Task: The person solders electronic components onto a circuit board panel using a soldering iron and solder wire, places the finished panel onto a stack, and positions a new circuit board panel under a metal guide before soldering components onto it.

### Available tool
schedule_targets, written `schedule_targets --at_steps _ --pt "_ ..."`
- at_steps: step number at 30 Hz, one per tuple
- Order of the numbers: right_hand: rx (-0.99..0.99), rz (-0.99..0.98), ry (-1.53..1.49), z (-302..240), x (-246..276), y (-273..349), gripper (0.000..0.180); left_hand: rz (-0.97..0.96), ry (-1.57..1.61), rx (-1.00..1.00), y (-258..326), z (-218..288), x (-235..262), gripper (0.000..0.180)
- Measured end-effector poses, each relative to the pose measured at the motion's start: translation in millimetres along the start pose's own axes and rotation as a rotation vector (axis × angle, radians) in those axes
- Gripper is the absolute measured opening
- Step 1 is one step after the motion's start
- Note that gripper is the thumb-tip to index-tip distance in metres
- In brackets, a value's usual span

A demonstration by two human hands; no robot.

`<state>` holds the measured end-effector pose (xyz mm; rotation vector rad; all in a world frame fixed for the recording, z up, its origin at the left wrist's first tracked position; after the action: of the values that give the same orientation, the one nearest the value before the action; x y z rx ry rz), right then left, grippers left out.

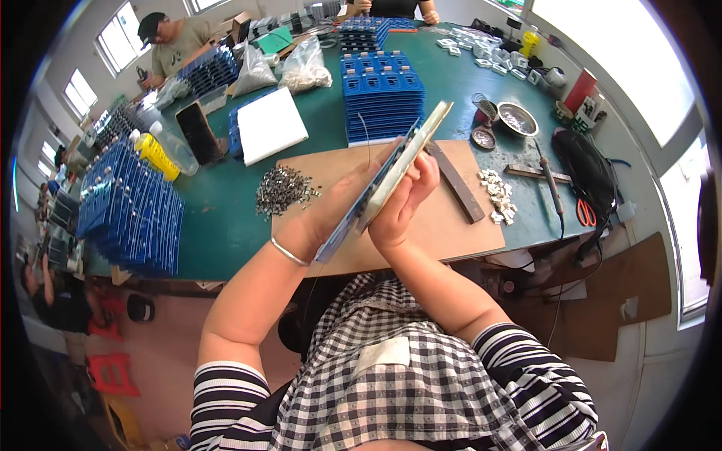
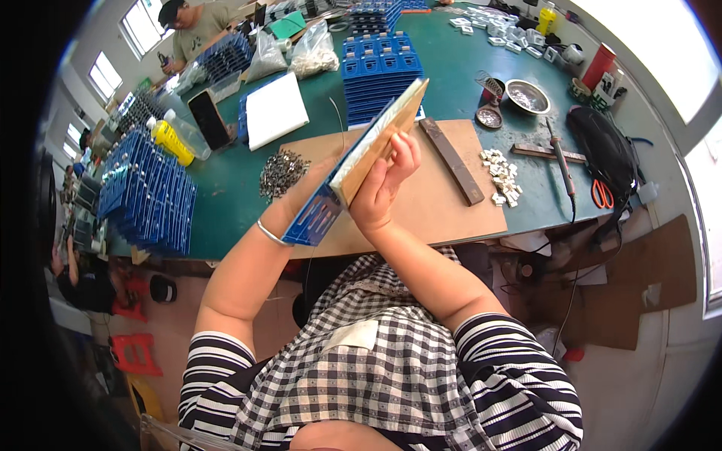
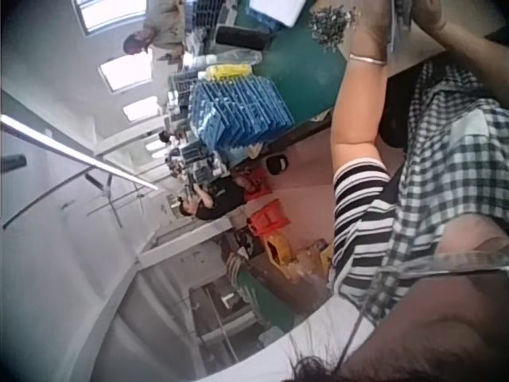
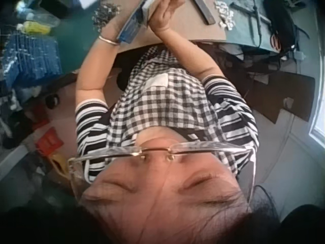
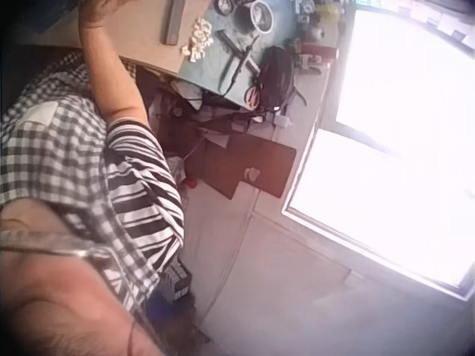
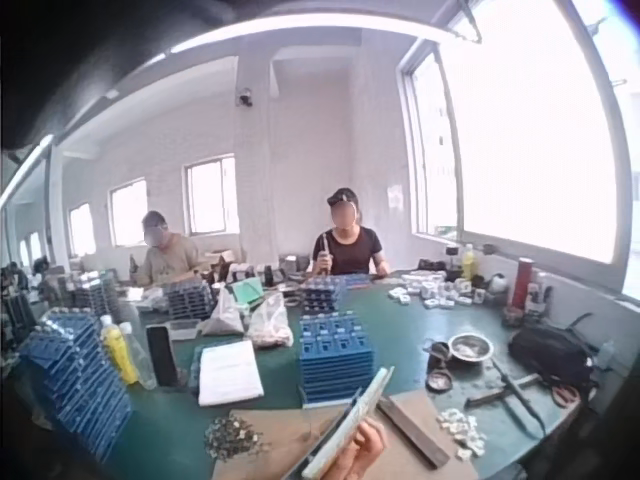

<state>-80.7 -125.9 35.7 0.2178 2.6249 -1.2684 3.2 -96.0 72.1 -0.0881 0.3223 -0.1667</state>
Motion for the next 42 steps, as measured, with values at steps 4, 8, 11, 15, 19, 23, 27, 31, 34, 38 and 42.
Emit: schedule_targets --at_steps 4,8,11,15,19,23,27,31,34,38,42 --pt "-0.107 0.075 -0.165 27 22 33 0.044 -0.121 -0.16 -0.005 8 -15 -18 0.058" --pt "-0.504 -0.016 -0.647 48 66 56 0.055 -0.15 -0.755 -0.208 6 -27 -42 0.056" --pt "-0.925 -0.066 -0.976 14 136 73 0.056 -0.175 -1.048 -0.063 18 -50 -64 0.047" --pt "-0.88 -0.519 0.051 -25 199 57 0.053 -0.271 -1.323 -0.084 35 -67 -87 0.043" --pt "-1.314 -0.691 -0.079 -35 194 55 0.044 -0.287 -1.395 -0.123 36 -76 -81 0.042" --pt "-1.735 -0.635 -0.291 -32 175 63 0.033 -0.282 -1.593 -0.169 32 -85 -62 0.044" --pt "-1.806 -0.389 -0.477 -16 149 69 0.025 -0.273 -1.635 -0.16 14 -85 -31 0.043" --pt "-1.867 -0.345 -0.554 -16 148 68 0.023 -0.263 -1.616 -0.148 8 -85 -20 0.042" --pt "-1.815 -0.548 -0.422 -24 161 55 0.034 -0.266 -1.628 -0.149 10 -85 -22 0.043" --pt "-1.494 -1.009 0.121 -19 178 23 0.033 -0.263 -1.632 -0.178 10 -84 -22 0.044" --pt "-0.219 -1.307 0.668 -1 141 -53 0.042 -0.253 -1.624 -0.197 9 -84 -23 0.044"
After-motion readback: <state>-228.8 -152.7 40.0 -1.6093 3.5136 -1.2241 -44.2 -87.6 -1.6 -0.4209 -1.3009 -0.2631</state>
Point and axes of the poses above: each hand's wrist, its own y-axis away from the middle knuckle, its own x-axis out of the back of the hand, z = x × y, the point moved 6 cm from there along -y, towards the middle knuckle, and after that the axes turned 4 degrees about y, right-handed, at the moved point
